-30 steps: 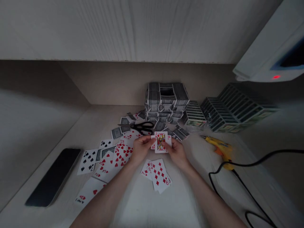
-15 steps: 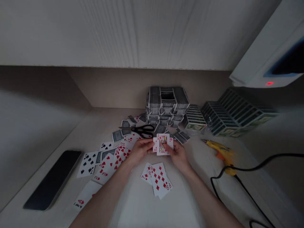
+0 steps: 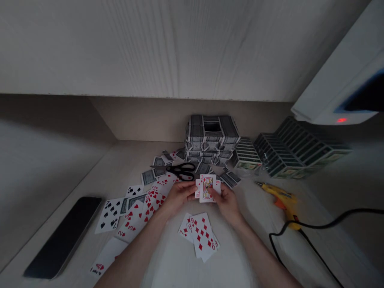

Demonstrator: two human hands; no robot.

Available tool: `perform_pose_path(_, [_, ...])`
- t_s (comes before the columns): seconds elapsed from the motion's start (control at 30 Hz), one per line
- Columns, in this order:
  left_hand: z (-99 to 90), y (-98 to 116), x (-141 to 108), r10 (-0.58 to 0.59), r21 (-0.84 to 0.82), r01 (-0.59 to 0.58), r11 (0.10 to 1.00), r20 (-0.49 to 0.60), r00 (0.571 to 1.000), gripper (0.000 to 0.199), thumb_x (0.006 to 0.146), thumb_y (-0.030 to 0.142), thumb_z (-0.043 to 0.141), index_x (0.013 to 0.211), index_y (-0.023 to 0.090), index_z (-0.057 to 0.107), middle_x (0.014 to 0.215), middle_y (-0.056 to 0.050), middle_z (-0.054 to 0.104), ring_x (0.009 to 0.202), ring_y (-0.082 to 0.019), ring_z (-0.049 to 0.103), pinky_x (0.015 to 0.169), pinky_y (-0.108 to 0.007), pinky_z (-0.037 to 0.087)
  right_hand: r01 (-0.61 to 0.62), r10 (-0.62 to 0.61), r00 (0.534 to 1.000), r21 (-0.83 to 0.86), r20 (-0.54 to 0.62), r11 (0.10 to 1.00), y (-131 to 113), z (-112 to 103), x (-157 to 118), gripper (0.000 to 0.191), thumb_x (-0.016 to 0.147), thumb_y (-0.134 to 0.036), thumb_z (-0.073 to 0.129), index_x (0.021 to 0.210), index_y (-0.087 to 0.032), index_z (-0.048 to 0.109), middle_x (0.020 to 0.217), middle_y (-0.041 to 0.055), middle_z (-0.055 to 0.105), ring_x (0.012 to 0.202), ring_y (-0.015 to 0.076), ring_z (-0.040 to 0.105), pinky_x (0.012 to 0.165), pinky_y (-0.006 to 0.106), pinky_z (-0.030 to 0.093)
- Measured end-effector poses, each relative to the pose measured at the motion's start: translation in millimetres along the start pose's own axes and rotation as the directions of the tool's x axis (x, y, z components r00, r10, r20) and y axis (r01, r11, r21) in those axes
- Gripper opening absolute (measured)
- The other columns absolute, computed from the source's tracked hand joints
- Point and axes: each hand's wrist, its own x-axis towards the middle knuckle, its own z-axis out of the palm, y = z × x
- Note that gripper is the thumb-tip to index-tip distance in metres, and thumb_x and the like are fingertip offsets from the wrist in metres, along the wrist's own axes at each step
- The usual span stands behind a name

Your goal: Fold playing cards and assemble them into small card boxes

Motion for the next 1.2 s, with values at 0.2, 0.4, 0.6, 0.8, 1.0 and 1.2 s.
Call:
perform_pose_path(0.2, [1.4,0.3,0.5,0.002,-0.005,-0.002,1.000,0.016,1.000,0.036,0.062,0.026,0.074,0.094,0.011,0.068,0.090,-0.010,0.070,0.081,-0.019,0.065,0.083,-0.035,0.048,-0.013,0.013,1.000,0.008,-0.007,1.000,-5.2,2.2,-0.8,0.031,0.065,-0.041,0.069,0.084,-0.017,0.065,0.081,0.0049,0.071,0.068,0.0189,0.063,0.060,0.031,0.052])
perform_pose_path(0.4, [2.4,0.0,1.0,0.006,-0.014,-0.006,1.000,-0.002,1.000,0.033,0.061,0.025,0.075,0.090,0.011,0.069,0.088,-0.009,0.070,0.078,-0.018,0.065,0.080,-0.034,0.049,-0.025,0.025,1.000,0.005,-0.003,1.000,-3.7,1.3,0.5,0.032,0.064,-0.041,0.069,0.084,-0.016,0.065,0.080,0.0051,0.071,0.067,0.0186,0.063,0.056,0.029,0.051])
perform_pose_path(0.6, [1.7,0.8,0.7,-0.007,-0.004,0.007,1.000,0.005,1.000,0.032,0.062,0.026,0.074,0.091,0.011,0.069,0.089,-0.009,0.070,0.077,-0.017,0.064,0.080,-0.032,0.049,-0.025,0.025,1.000,0.010,0.004,1.000,-2.7,0.6,1.0,0.031,0.065,-0.041,0.069,0.084,-0.016,0.065,0.078,0.0045,0.070,0.064,0.0175,0.062,0.056,0.030,0.052])
perform_pose_path(0.8, [0.7,0.7,-1.7,-0.018,0.021,0.018,1.000,0.037,0.999,0.032,0.064,0.026,0.073,0.092,0.012,0.069,0.089,-0.008,0.070,0.077,-0.017,0.064,0.080,-0.031,0.048,-0.030,0.028,0.998,0.050,0.057,0.998,-3.8,-0.2,-0.1,0.030,0.066,-0.039,0.069,0.085,-0.017,0.064,0.080,0.0039,0.070,0.068,0.0182,0.063,0.065,0.032,0.051])
perform_pose_path(1.0, [-1.5,-1.2,-3.0,-0.007,0.059,0.001,0.998,0.107,0.994,0.034,0.069,0.027,0.069,0.099,0.014,0.067,0.093,-0.008,0.069,0.082,-0.017,0.063,0.082,-0.030,0.046,-0.027,0.025,0.997,0.017,0.077,1.000,-3.9,-0.7,-1.0,0.030,0.067,-0.040,0.067,0.086,-0.017,0.065,0.076,0.0033,0.070,0.065,0.0173,0.062,0.059,0.028,0.050])
perform_pose_path(1.2, [-0.8,-0.3,-3.0,-0.010,0.122,-0.003,0.992,0.105,0.994,0.035,0.067,0.030,0.070,0.098,0.014,0.067,0.091,-0.007,0.069,0.082,-0.018,0.062,0.080,-0.028,0.044,-0.022,0.021,0.998,0.021,0.065,1.000,-3.8,1.1,-1.7,0.028,0.067,-0.040,0.068,0.082,-0.016,0.064,0.072,0.0024,0.069,0.061,0.0158,0.060,0.055,0.027,0.050])
